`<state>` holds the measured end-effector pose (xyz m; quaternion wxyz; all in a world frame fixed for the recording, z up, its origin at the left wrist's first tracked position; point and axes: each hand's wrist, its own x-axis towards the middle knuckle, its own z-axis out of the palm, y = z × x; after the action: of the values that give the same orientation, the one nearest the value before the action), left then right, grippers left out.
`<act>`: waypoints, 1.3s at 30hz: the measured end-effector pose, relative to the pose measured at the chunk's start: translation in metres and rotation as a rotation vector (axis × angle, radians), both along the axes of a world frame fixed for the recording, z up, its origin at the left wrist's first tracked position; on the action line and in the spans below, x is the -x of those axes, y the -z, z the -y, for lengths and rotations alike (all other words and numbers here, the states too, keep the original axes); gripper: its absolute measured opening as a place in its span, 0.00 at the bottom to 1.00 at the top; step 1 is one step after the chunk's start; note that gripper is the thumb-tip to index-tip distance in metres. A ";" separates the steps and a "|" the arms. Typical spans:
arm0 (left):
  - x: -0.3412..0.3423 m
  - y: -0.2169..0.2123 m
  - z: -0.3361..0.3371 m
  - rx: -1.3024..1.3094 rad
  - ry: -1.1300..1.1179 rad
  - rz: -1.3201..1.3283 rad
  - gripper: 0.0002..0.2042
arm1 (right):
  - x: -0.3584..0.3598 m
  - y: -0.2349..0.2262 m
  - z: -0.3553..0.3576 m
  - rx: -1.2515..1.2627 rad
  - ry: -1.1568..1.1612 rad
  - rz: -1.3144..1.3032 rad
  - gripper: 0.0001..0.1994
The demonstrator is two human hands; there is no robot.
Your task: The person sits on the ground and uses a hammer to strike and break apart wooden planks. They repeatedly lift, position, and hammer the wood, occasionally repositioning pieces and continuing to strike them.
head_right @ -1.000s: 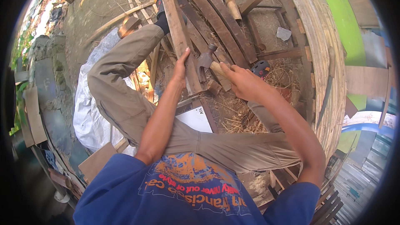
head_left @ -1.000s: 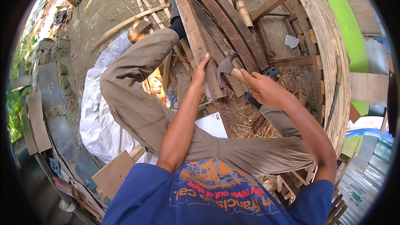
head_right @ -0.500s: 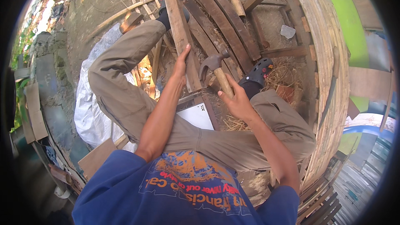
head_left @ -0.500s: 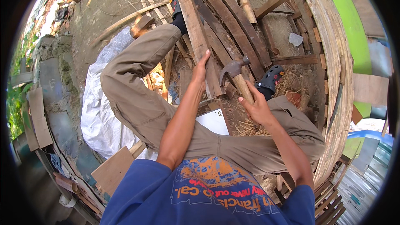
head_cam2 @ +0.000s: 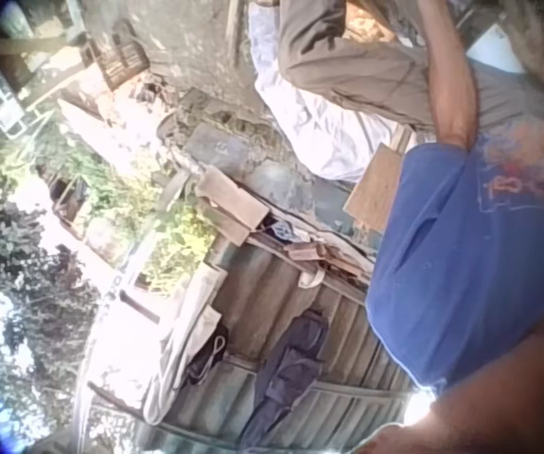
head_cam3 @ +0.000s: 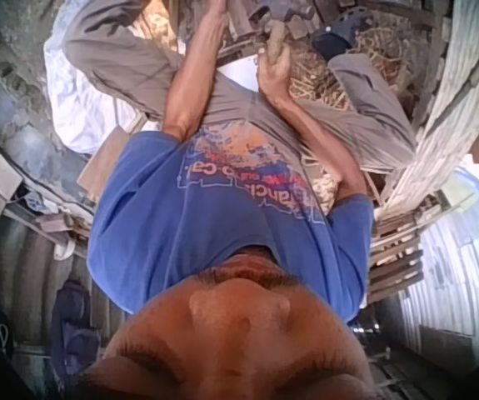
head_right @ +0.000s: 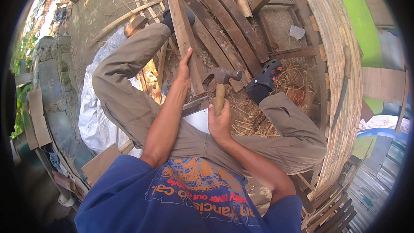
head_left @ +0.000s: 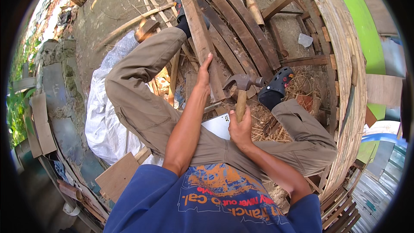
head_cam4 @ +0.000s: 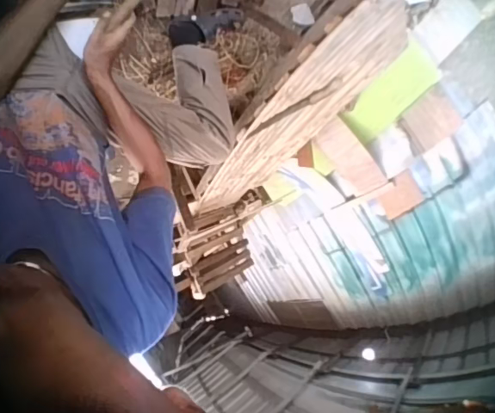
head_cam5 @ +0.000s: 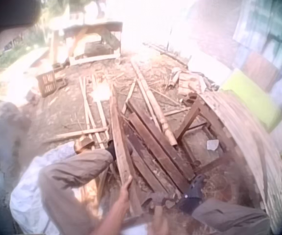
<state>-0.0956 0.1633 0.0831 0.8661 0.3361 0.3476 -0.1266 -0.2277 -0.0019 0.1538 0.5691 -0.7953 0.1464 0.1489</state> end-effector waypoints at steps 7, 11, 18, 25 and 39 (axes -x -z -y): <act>-0.004 -0.002 0.007 -0.059 0.025 -0.012 0.42 | -0.086 -0.058 0.051 0.131 -0.427 -0.267 0.18; -0.007 0.017 0.004 -0.014 0.050 0.035 0.43 | -0.138 -0.099 0.049 0.261 -0.718 -0.422 0.19; -0.004 0.007 0.000 0.053 0.018 0.046 0.42 | -0.136 -0.104 0.047 0.429 -0.957 -0.198 0.21; -0.004 0.027 0.000 0.010 -0.006 0.005 0.41 | -0.084 -0.078 0.058 0.110 -0.555 -0.186 0.18; -0.009 0.029 -0.009 -0.072 0.047 -0.032 0.41 | -0.017 -0.010 0.027 -0.097 -0.194 -0.122 0.11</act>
<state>-0.0864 0.1722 0.0543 0.8446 0.3731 0.3577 -0.1394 -0.2105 -0.0292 0.1641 0.5800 -0.7666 0.0957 0.2584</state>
